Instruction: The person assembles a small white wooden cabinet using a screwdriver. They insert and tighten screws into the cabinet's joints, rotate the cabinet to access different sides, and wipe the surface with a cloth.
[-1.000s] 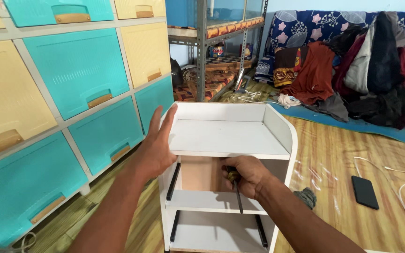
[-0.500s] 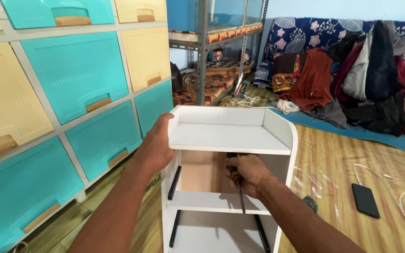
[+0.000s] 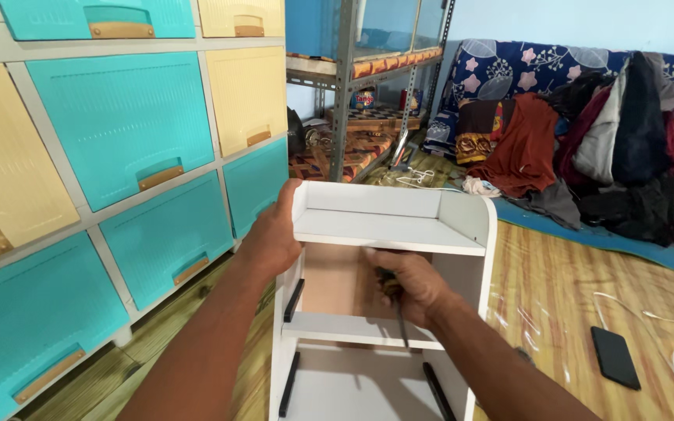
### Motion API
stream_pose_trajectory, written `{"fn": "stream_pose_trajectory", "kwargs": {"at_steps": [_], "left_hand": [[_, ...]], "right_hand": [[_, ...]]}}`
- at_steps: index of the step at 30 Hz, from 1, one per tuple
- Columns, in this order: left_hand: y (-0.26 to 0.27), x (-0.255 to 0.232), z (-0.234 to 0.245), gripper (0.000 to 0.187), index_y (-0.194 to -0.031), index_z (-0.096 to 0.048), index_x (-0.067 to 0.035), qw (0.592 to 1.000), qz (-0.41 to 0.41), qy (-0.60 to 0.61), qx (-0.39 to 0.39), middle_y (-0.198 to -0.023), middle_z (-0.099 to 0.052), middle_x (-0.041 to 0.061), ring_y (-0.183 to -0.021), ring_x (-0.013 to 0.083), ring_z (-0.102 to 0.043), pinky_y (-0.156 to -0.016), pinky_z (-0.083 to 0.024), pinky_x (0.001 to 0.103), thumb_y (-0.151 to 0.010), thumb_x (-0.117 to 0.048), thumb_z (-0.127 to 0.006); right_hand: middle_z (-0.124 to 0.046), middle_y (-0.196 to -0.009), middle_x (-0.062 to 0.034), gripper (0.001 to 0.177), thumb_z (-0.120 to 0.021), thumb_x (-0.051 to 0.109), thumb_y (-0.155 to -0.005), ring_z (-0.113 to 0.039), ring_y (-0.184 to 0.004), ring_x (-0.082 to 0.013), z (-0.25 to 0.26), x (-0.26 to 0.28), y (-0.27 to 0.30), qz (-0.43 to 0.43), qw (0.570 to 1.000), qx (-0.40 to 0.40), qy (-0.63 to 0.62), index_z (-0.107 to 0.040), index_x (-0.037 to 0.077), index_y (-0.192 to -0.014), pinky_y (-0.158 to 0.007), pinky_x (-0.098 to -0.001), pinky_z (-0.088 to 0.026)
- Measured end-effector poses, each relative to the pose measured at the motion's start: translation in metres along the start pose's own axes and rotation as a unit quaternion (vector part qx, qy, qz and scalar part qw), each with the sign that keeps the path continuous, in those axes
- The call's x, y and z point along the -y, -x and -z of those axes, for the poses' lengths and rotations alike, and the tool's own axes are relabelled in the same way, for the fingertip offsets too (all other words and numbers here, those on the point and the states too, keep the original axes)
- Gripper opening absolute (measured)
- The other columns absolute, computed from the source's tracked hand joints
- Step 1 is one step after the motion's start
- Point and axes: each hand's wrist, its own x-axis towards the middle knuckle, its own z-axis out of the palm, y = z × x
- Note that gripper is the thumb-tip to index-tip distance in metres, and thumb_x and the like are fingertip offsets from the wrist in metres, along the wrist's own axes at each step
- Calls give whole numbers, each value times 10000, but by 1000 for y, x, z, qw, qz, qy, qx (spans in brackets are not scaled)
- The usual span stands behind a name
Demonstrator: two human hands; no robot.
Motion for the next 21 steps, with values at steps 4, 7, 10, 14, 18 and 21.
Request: {"fn": "stream_pose_trajectory", "kwargs": {"at_steps": [4, 7, 10, 14, 18, 21], "left_hand": [[-10, 5, -6, 903, -1522, -236, -173, 999, -29, -19, -18, -1310, -613, 243, -1230, 428, -585, -1021, -478, 499, -796, -36, -756], [-16, 7, -8, 932, -1529, -222, -147, 999, -32, -31, -15, -1300, -613, 254, -1225, 433, -587, -1020, -477, 500, -801, -113, -802], [-20, 5, -8, 969, -1548, -192, -142, 999, -22, -37, -3, -1306, -607, 257, -1222, 434, -587, -1024, -476, 496, -804, -138, -813], [-26, 1, -4, 1094, -1549, -149, -146, 998, -11, -61, 17, -1311, -589, 267, -1234, 433, -571, -1039, -471, 480, -732, -139, -878], [-27, -5, 9, 1102, -1560, -147, -155, 994, -3, -92, 60, -1271, -632, 262, -1209, 416, -612, -1043, -497, 465, -729, -110, -869], [-26, -11, 18, 1156, -1557, -114, -182, 989, 14, -113, 99, -1269, -636, 241, -1191, 398, -624, -1027, -506, 464, -703, -117, -890]], "right_hand": [[-555, -754, -17, 303, -802, 312, -876, -504, -623, -145, 19, 8, -6, -25, 999, -32, 16, -596, 101, -945, -452, -291, -411], [-565, -782, -11, 325, -779, 237, -765, -547, -673, -127, 36, 3, -3, 10, 995, 9, 99, -686, 156, -1065, -480, -280, -445], [-560, -799, -18, 411, -794, 254, -718, -540, -679, -142, 42, -6, -5, 13, 998, 17, 60, -696, 193, -1112, -489, -304, -444], [-536, -819, -34, 429, -773, 464, -856, -537, -704, -159, 40, -2, -13, 7, 999, -26, -26, -592, 95, -978, -530, -322, -465], [-543, -807, -45, 506, -692, 604, -857, -535, -673, -189, 23, 11, -25, -26, 987, -116, -105, -568, 123, -949, -516, -345, -449], [-549, -812, -41, 495, -683, 591, -852, -544, -677, -193, 18, 9, -25, -28, 985, -141, -93, -585, 117, -955, -519, -354, -454]]}}
